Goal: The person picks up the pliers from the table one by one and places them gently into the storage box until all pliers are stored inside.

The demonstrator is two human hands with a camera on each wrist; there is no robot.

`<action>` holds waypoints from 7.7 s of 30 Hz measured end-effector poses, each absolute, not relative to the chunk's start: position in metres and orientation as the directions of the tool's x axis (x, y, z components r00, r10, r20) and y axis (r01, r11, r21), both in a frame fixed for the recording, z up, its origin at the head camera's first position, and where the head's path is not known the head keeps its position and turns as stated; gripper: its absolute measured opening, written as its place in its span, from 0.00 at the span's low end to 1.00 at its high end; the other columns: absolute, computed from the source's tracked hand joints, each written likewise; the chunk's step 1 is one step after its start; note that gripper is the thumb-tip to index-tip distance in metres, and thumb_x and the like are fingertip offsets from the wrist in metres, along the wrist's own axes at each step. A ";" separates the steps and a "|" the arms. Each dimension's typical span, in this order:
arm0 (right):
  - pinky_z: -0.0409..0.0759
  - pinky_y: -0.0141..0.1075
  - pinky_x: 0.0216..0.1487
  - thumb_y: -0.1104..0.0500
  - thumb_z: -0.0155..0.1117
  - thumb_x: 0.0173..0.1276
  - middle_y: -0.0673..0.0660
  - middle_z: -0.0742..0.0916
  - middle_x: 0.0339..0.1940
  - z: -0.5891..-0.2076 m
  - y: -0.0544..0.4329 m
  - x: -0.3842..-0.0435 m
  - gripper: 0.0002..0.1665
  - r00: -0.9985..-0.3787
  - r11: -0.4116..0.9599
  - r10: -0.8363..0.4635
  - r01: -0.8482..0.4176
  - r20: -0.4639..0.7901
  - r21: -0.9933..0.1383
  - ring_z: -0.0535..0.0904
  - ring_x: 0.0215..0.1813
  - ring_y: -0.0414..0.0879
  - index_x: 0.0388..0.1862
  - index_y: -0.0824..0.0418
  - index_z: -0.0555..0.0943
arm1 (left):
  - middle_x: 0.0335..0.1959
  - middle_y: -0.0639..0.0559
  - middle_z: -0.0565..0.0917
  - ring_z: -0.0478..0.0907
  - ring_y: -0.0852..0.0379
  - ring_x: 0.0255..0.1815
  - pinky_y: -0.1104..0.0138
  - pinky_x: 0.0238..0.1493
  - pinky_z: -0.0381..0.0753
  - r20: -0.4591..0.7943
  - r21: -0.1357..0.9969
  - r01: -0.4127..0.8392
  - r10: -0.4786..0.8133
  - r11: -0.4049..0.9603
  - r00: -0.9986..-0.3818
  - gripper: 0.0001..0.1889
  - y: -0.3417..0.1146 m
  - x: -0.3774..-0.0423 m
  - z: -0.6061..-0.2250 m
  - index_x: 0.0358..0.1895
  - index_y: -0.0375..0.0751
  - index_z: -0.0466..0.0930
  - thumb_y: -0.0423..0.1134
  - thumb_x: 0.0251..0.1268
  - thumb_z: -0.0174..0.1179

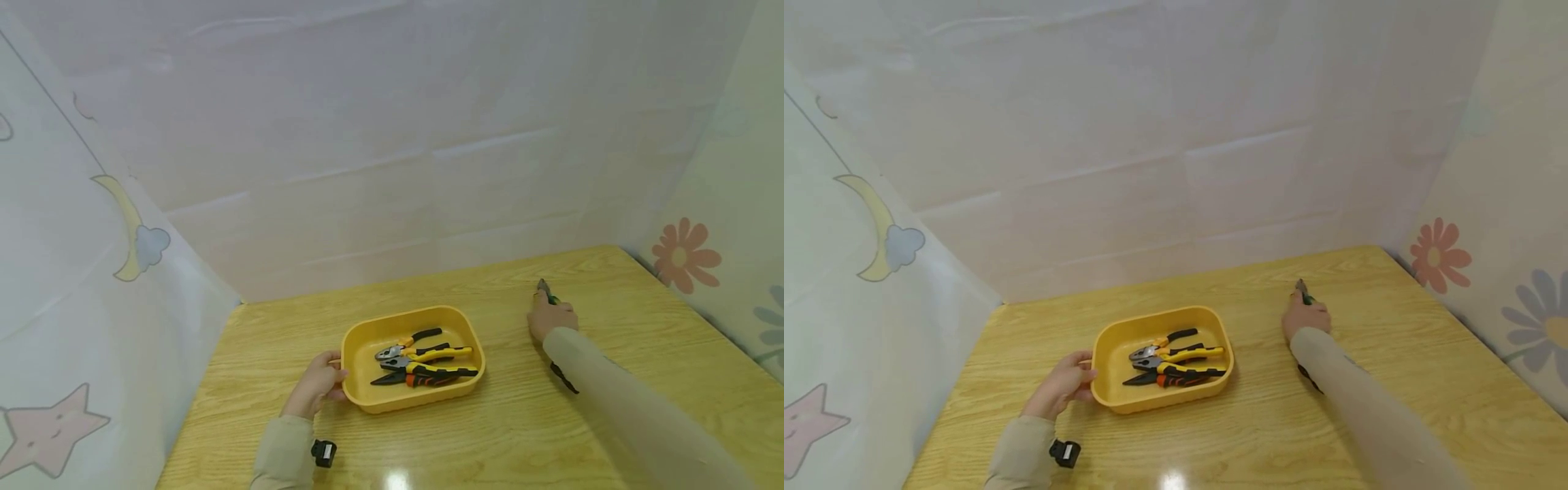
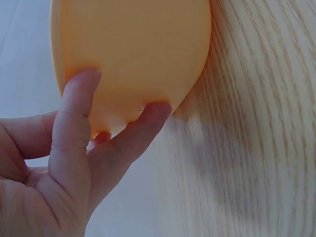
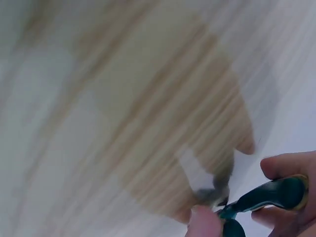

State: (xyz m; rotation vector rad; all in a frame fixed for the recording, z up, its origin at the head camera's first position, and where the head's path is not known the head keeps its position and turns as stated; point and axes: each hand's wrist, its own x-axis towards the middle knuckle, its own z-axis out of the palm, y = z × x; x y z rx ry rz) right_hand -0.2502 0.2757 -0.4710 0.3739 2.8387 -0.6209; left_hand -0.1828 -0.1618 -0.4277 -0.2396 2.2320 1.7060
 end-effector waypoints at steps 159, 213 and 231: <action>0.66 0.28 0.13 0.59 0.76 0.56 0.70 0.76 0.49 -0.423 0.169 -0.176 0.45 -0.611 0.772 -0.587 -0.620 0.531 0.139 0.77 0.30 0.57 0.71 0.48 0.67 | 0.57 0.27 0.70 0.81 0.43 0.40 0.66 0.25 0.83 -0.371 0.908 -0.353 0.042 0.225 -0.928 0.23 -0.160 -0.182 -0.424 0.67 0.22 0.60 0.22 0.70 0.48; 0.79 0.32 0.26 0.47 0.68 0.66 0.61 0.77 0.57 -0.430 0.166 -0.229 0.35 -0.341 0.375 -0.926 -0.883 0.165 0.283 0.79 0.41 0.49 0.72 0.43 0.69 | 0.57 0.27 0.72 0.82 0.50 0.34 0.67 0.24 0.83 -0.387 0.912 -0.375 0.051 0.165 -0.921 0.24 -0.164 -0.183 -0.426 0.67 0.27 0.63 0.22 0.69 0.50; 0.80 0.37 0.35 0.43 0.52 0.75 0.59 0.75 0.60 -0.436 0.152 -0.239 0.32 -0.384 0.367 -0.923 -0.888 -0.008 0.277 0.76 0.43 0.48 0.76 0.39 0.61 | 0.55 0.29 0.74 0.82 0.51 0.33 0.67 0.24 0.83 -0.376 0.913 -0.364 0.034 0.183 -0.926 0.23 -0.164 -0.183 -0.429 0.66 0.26 0.64 0.22 0.69 0.51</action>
